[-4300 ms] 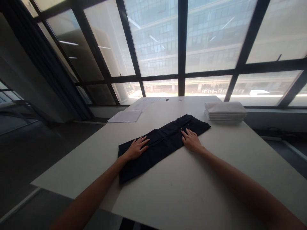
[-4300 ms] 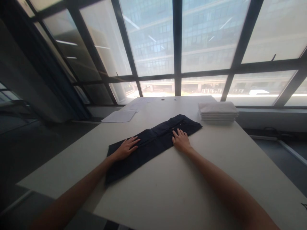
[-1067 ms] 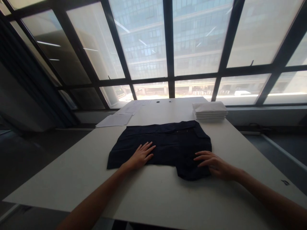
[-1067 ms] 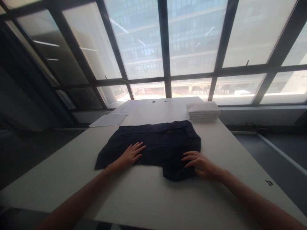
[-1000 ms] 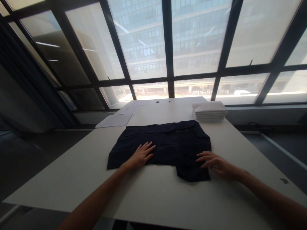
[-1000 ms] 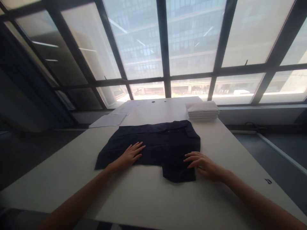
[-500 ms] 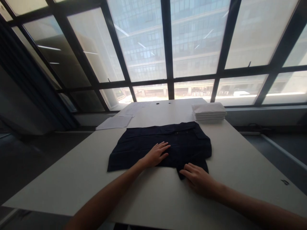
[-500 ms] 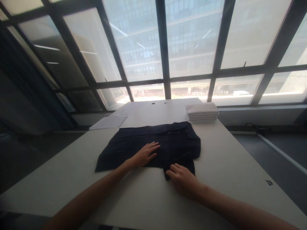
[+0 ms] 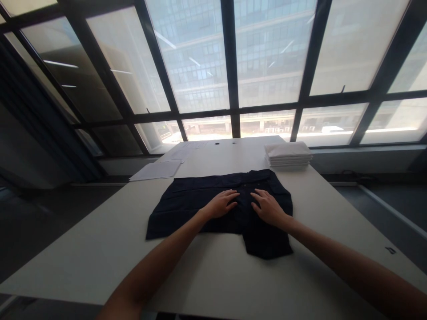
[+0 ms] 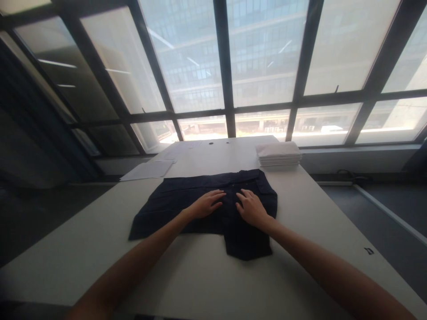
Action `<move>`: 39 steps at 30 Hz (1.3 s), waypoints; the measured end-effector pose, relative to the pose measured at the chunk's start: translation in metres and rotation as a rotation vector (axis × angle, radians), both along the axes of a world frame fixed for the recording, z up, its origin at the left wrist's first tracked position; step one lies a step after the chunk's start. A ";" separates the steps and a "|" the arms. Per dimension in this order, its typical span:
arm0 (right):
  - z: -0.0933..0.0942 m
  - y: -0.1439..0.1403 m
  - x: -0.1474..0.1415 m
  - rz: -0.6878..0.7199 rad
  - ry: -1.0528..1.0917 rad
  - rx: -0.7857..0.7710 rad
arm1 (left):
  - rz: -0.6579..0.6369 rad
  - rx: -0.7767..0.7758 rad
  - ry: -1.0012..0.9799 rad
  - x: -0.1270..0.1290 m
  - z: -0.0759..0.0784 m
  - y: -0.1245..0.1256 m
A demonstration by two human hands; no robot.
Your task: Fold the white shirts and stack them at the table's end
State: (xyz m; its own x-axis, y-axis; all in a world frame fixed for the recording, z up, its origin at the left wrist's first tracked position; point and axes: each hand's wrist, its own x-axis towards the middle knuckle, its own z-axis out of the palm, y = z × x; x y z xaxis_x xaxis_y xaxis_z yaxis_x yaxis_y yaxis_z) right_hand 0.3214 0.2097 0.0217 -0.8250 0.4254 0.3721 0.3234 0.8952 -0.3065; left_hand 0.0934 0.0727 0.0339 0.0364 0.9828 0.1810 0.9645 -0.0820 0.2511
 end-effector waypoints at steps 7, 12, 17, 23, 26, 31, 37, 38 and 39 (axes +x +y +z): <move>-0.037 0.029 -0.011 -0.054 -0.197 0.013 | 0.057 -0.067 0.071 0.010 -0.024 -0.010; -0.044 0.007 0.011 -0.034 -0.239 0.026 | 0.080 -0.129 0.114 0.037 -0.023 -0.037; -0.034 0.001 0.028 -0.040 -0.167 0.008 | 0.056 -0.126 0.102 0.049 -0.025 -0.053; -0.004 0.055 0.005 -0.055 -0.012 0.148 | 0.251 -0.024 0.138 -0.033 -0.009 -0.059; -0.003 0.082 -0.013 -0.022 -0.089 0.218 | 0.400 -0.128 0.191 -0.098 -0.005 -0.075; -0.005 0.098 -0.031 0.104 -0.220 0.324 | 0.411 -0.242 0.103 -0.177 -0.001 -0.119; 0.010 0.103 -0.037 0.086 -0.378 0.385 | 0.236 -0.237 0.041 -0.213 0.021 -0.148; 0.013 0.105 -0.038 0.076 -0.383 0.380 | 0.220 -0.253 0.037 -0.215 0.026 -0.149; 0.016 0.107 -0.039 0.062 -0.386 0.367 | 0.206 -0.276 0.034 -0.216 0.030 -0.149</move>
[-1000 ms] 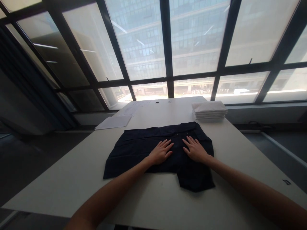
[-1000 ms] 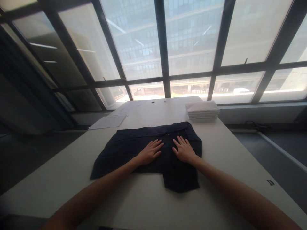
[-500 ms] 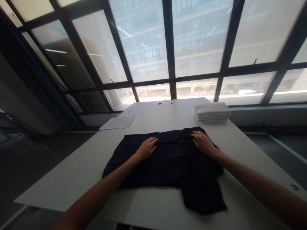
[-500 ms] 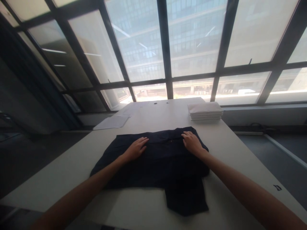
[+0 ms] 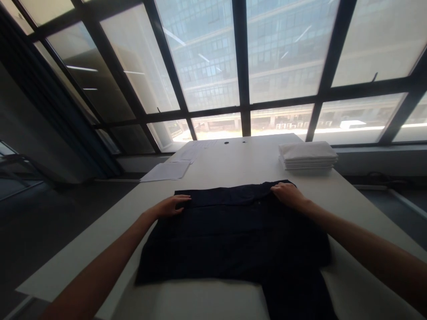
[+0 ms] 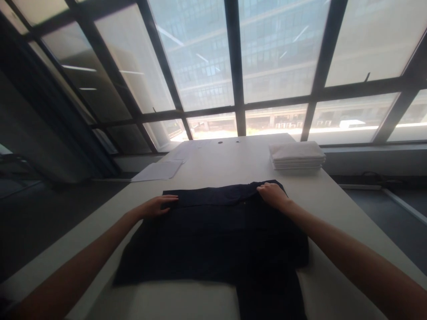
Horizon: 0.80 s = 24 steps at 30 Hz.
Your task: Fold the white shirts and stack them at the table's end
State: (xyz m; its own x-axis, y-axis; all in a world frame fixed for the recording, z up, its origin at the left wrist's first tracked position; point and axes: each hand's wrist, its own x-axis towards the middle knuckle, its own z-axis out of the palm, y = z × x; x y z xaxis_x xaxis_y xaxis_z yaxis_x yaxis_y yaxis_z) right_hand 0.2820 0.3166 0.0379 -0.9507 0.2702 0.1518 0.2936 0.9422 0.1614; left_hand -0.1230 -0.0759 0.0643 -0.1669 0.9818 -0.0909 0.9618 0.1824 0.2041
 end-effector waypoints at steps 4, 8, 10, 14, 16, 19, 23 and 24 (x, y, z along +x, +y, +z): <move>0.013 0.008 -0.006 -0.083 -0.010 -0.079 | -0.028 -0.106 -0.007 0.002 0.014 0.003; 0.020 0.016 -0.015 -0.115 0.001 -0.133 | 0.019 -0.080 0.070 0.002 0.013 0.007; 0.021 0.021 -0.022 -0.127 0.004 -0.139 | 0.063 -0.013 0.090 -0.005 0.008 0.013; 0.022 0.039 -0.039 -0.162 0.030 -0.142 | 0.258 0.253 -0.003 -0.032 0.005 0.037; 0.024 0.050 -0.050 -0.194 0.060 -0.157 | 0.403 0.366 -0.015 -0.046 0.008 0.055; 0.027 0.061 -0.064 -0.259 0.110 -0.170 | 0.592 0.436 0.054 -0.054 0.011 0.086; 0.018 0.050 -0.076 -0.280 0.326 -0.129 | 0.746 0.550 0.257 -0.026 0.002 0.123; 0.013 0.043 -0.078 -0.250 0.370 -0.128 | 0.713 0.561 0.290 -0.013 -0.003 0.131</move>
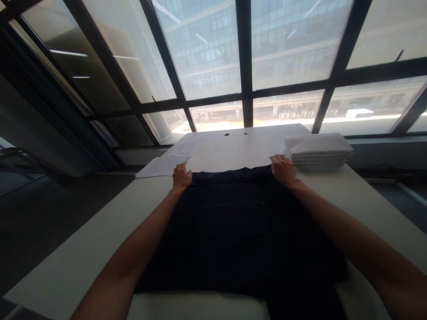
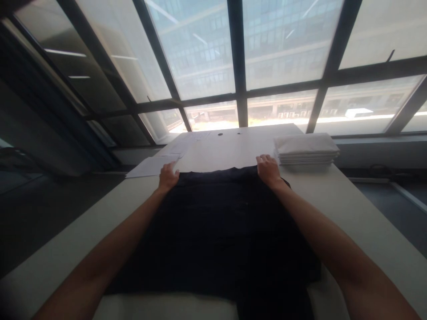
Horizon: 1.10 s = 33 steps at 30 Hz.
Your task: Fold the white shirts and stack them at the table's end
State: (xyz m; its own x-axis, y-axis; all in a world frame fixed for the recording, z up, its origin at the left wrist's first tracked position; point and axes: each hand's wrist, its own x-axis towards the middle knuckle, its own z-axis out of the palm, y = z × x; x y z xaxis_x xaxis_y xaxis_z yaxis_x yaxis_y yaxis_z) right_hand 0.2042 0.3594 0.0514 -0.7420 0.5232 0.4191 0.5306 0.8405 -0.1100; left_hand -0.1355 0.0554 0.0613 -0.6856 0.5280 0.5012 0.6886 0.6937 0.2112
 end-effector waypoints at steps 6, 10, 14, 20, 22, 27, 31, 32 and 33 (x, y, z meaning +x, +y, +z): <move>-0.037 -0.047 -0.017 0.120 -0.073 -0.173 | -0.436 -0.290 -0.127 0.096 -0.031 0.053; -0.055 -0.054 -0.023 0.090 -0.162 -0.276 | -0.438 -0.463 -0.273 0.130 -0.045 0.077; -0.057 -0.046 -0.024 0.067 -0.050 -0.254 | -0.410 -0.463 -0.223 0.134 -0.054 0.080; -0.027 -0.014 -0.043 0.085 -0.069 -0.377 | -0.397 -0.464 -0.215 0.132 -0.056 0.078; -0.011 0.000 -0.047 0.034 -0.021 -0.359 | -0.397 -0.461 -0.212 0.133 -0.056 0.078; 0.014 0.015 -0.041 -0.238 0.190 -0.200 | -0.396 -0.441 -0.189 0.135 -0.056 0.076; -0.006 -0.016 -0.040 -0.055 0.102 -0.100 | -0.395 -0.440 -0.188 0.136 -0.056 0.075; -0.015 -0.026 -0.041 0.024 0.053 -0.104 | -0.397 -0.439 -0.187 0.136 -0.056 0.076; -0.025 -0.035 -0.044 0.081 0.003 -0.122 | -0.399 -0.438 -0.186 0.136 -0.057 0.076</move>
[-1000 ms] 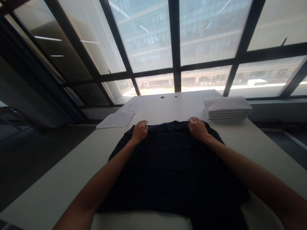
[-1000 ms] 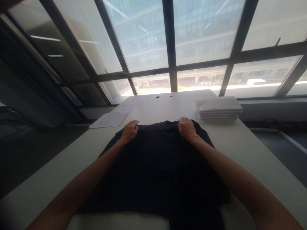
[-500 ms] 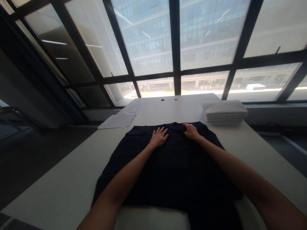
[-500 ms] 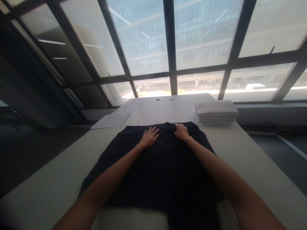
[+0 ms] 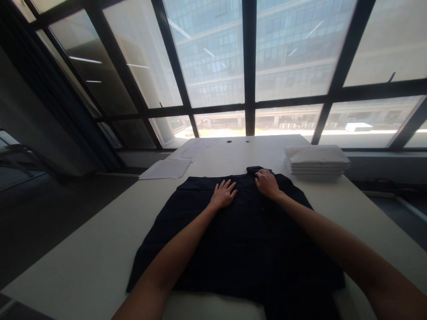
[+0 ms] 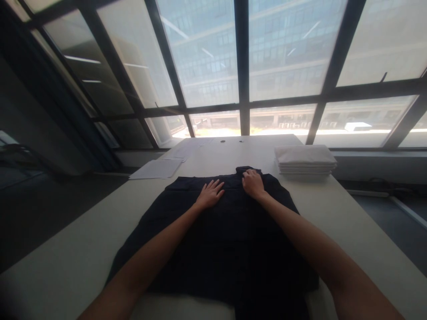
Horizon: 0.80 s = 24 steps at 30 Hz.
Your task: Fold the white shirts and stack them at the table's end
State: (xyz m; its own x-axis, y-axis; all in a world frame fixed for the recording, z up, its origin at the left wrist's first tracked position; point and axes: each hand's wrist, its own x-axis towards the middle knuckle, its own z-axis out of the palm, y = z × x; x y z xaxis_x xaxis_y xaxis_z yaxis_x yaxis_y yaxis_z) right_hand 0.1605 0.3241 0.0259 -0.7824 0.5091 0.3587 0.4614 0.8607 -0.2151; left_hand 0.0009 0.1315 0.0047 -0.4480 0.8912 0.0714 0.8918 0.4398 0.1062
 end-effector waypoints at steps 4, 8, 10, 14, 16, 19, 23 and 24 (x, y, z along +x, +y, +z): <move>-0.029 -0.009 -0.013 0.019 -0.189 -0.130 | 0.002 -0.004 -0.003 0.000 -0.001 0.001; -0.030 0.025 -0.021 -0.094 -0.268 -0.196 | 0.003 -0.013 -0.005 -0.001 -0.001 0.000; -0.027 0.043 -0.022 -0.099 -0.287 -0.206 | 0.003 -0.014 -0.008 -0.001 0.000 0.000; -0.024 0.049 -0.012 -0.083 -0.272 -0.164 | 0.011 -0.011 -0.014 -0.001 0.001 0.000; -0.026 0.035 0.001 -0.138 -0.220 -0.083 | 0.013 -0.010 -0.011 -0.002 0.000 0.000; -0.030 0.006 0.034 -0.162 -0.201 0.048 | 0.011 -0.010 -0.007 -0.003 -0.001 0.001; -0.021 -0.015 0.095 -0.162 -0.278 0.155 | 0.008 -0.011 -0.017 -0.005 -0.002 0.003; -0.016 -0.015 0.110 -0.176 -0.298 0.154 | 0.008 -0.012 -0.021 -0.005 -0.002 0.003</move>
State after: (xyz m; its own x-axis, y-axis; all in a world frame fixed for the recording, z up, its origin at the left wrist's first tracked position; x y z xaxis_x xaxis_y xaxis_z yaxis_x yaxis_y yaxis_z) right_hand 0.2701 0.3089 0.0103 -0.7693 0.6027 0.2119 0.6279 0.7745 0.0769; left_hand -0.0043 0.1347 0.0025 -0.4568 0.8881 0.0514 0.8857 0.4487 0.1197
